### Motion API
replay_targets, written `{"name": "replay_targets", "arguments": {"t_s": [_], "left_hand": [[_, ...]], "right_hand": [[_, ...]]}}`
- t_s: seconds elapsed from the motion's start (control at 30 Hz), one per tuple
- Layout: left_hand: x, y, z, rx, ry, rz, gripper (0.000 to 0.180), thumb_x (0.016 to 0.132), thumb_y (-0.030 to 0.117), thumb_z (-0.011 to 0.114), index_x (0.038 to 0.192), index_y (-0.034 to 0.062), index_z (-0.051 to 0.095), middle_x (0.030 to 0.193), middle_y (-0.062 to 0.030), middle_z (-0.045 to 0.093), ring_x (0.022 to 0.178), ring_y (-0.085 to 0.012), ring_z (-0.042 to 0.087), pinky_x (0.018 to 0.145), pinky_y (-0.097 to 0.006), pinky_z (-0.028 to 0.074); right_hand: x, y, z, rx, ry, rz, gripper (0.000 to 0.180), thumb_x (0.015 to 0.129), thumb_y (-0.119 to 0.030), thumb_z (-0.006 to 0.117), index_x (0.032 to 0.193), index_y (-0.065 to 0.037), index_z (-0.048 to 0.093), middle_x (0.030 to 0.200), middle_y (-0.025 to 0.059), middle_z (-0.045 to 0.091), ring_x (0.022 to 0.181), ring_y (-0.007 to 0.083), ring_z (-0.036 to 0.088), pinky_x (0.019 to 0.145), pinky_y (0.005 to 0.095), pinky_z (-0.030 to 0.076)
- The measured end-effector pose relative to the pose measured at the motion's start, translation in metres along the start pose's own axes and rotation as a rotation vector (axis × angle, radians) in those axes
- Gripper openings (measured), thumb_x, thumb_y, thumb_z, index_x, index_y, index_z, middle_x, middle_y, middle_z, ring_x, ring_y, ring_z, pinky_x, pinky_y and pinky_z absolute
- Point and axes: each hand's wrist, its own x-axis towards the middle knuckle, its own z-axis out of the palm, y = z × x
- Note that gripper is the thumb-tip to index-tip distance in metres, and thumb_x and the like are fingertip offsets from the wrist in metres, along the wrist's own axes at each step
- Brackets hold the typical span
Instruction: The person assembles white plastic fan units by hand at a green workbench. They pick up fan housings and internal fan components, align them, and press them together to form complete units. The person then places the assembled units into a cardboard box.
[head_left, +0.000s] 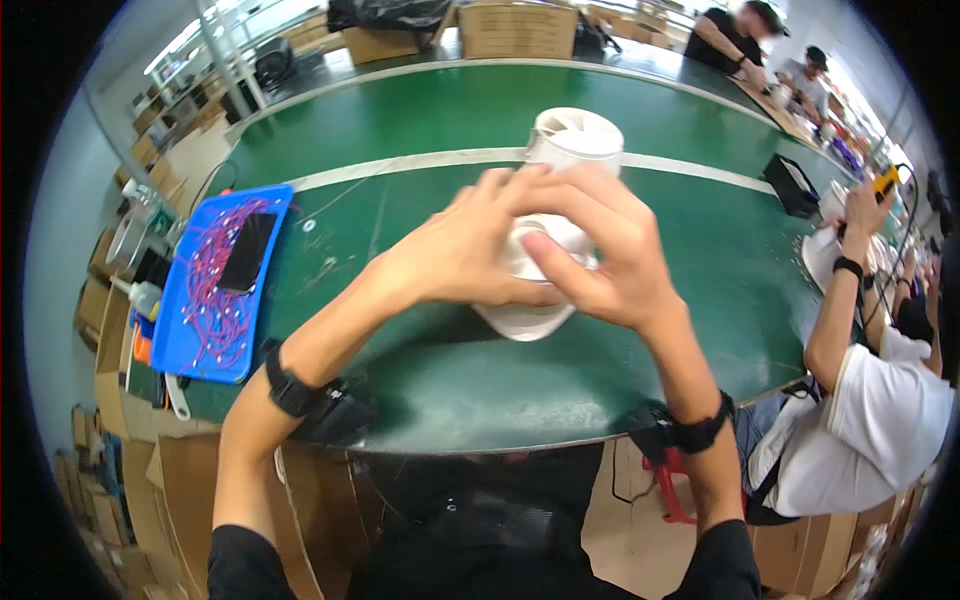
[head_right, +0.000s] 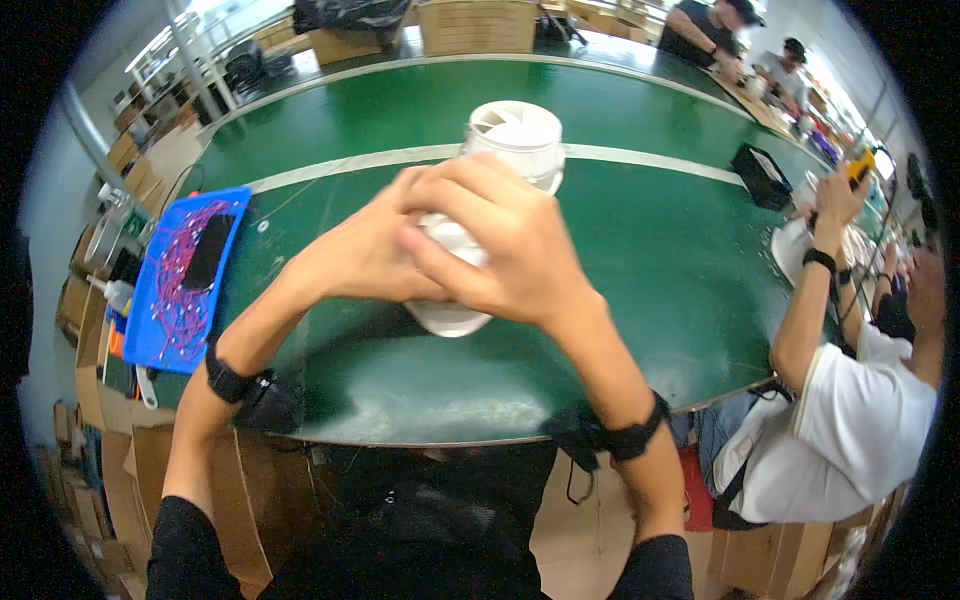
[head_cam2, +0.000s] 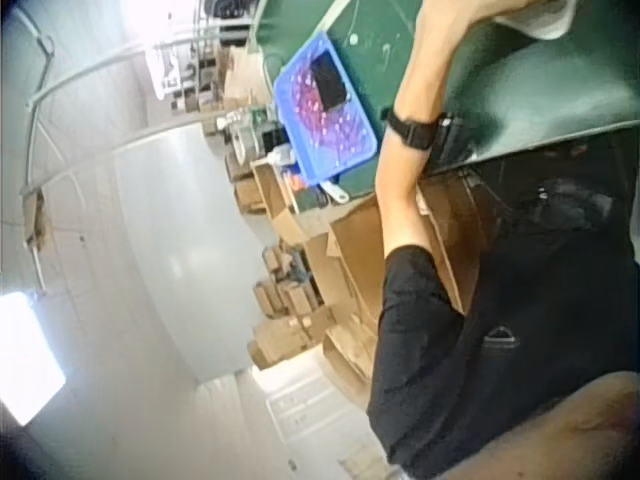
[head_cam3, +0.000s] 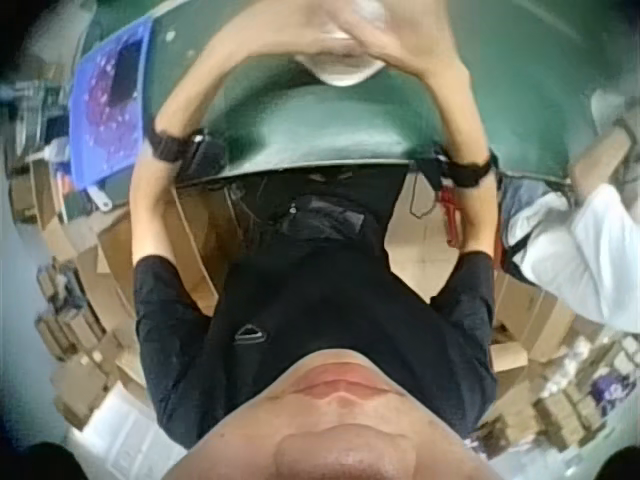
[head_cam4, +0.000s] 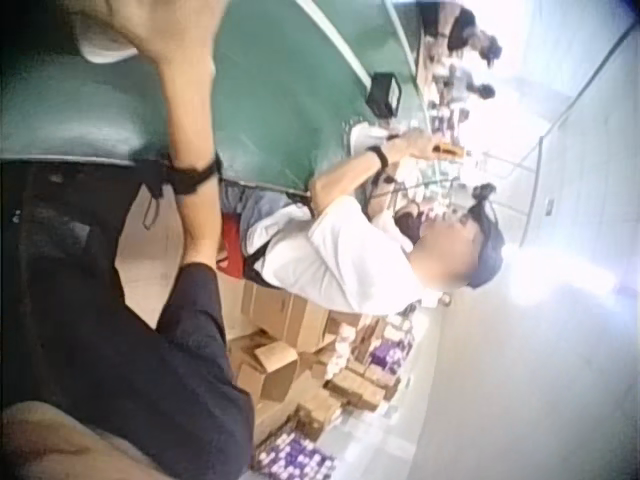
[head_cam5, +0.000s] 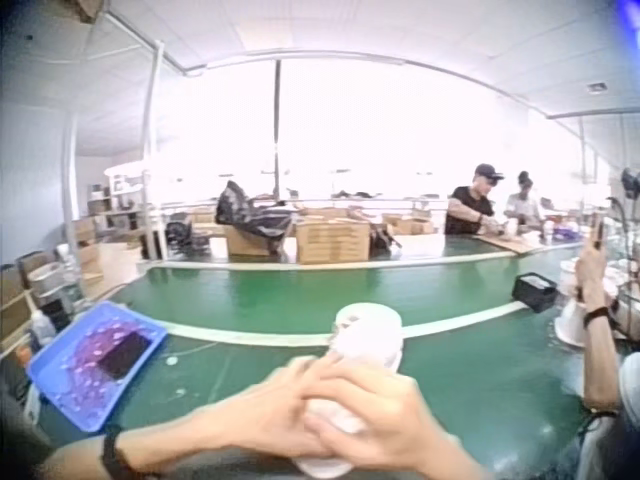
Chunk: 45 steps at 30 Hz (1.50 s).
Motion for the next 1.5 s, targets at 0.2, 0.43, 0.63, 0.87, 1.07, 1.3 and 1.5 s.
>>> {"name": "replay_targets", "arguments": {"t_s": [0.2,0.43,0.63,0.87,1.07,1.3,1.5], "left_hand": [[0.068,-0.029,-0.017,0.004,0.162,-0.138,0.121,0.064,0.059,0.077,0.148,-0.0007,0.014,0.140,-0.0363,0.034,0.130,-0.0427,0.040,0.109,-0.041,0.033],[0.128,-0.078,0.043,0.167,0.237,-0.228,0.119,0.059,0.068,0.073,0.146,0.0023,0.025,0.135,-0.0365,0.038,0.125,-0.0508,0.040,0.105,-0.049,0.037],[0.139,-0.074,0.065,0.031,0.321,-0.192,0.114,0.060,0.063,0.075,0.143,0.0016,0.028,0.131,-0.0317,0.044,0.118,-0.0434,0.050,0.101,-0.046,0.041],[0.164,-0.053,0.103,-0.305,0.474,-0.086,0.098,0.079,0.055,0.063,0.144,-0.0052,0.020,0.141,-0.0346,0.027,0.128,-0.0472,0.037,0.109,-0.047,0.032],[0.079,-0.045,0.089,-0.287,0.420,0.166,0.071,0.089,0.042,0.059,0.134,-0.0080,0.037,0.136,-0.0295,0.040,0.127,-0.0387,0.041,0.108,-0.042,0.033],[-0.172,0.010,-0.038,-0.299,0.110,0.022,0.025,0.090,0.021,0.061,0.105,0.0014,0.063,0.093,-0.0120,0.067,0.079,-0.0233,0.066,0.073,-0.034,0.053],[-0.426,0.037,-0.078,-0.679,0.327,-0.947,0.026,0.094,0.024,0.055,0.093,-0.0013,0.062,0.083,-0.0086,0.066,0.077,-0.0156,0.065,0.069,-0.029,0.052]], "right_hand": [[-0.040,-0.026,-0.013,-0.027,-0.215,0.383,0.033,0.076,-0.016,0.071,0.105,-0.004,0.061,0.095,0.0138,0.060,0.089,0.0308,0.059,0.075,0.0407,0.048],[-0.079,-0.050,-0.034,-0.284,-0.236,0.388,0.022,0.064,-0.012,0.078,0.081,-0.006,0.065,0.088,0.0111,0.055,0.080,0.0288,0.055,0.070,0.0375,0.045],[-0.112,-0.054,-0.074,-0.553,-0.165,0.461,0.022,0.064,-0.011,0.077,0.081,-0.006,0.065,0.095,0.0125,0.058,0.089,0.0303,0.054,0.075,0.0394,0.043],[-0.109,-0.034,-0.063,-0.739,-0.132,0.444,0.024,0.071,-0.016,0.074,0.091,-0.005,0.066,0.104,0.0111,0.059,0.098,0.0315,0.054,0.084,0.0410,0.042],[-0.113,0.002,-0.056,-0.910,-0.113,0.399,0.033,0.080,-0.023,0.071,0.106,-0.002,0.064,0.109,0.0194,0.060,0.104,0.0361,0.054,0.094,0.0435,0.040],[-0.139,-0.063,-0.027,-0.624,-0.132,0.203,0.024,0.091,-0.006,0.053,0.112,0.004,0.056,0.127,0.0241,0.053,0.120,0.0377,0.049,0.104,0.0499,0.036],[-0.103,-0.113,0.018,-0.152,-0.862,0.355,0.052,0.083,-0.018,0.057,0.132,-0.005,0.047,0.146,0.0241,0.034,0.135,0.0426,0.032,0.110,0.0537,0.024]]}}
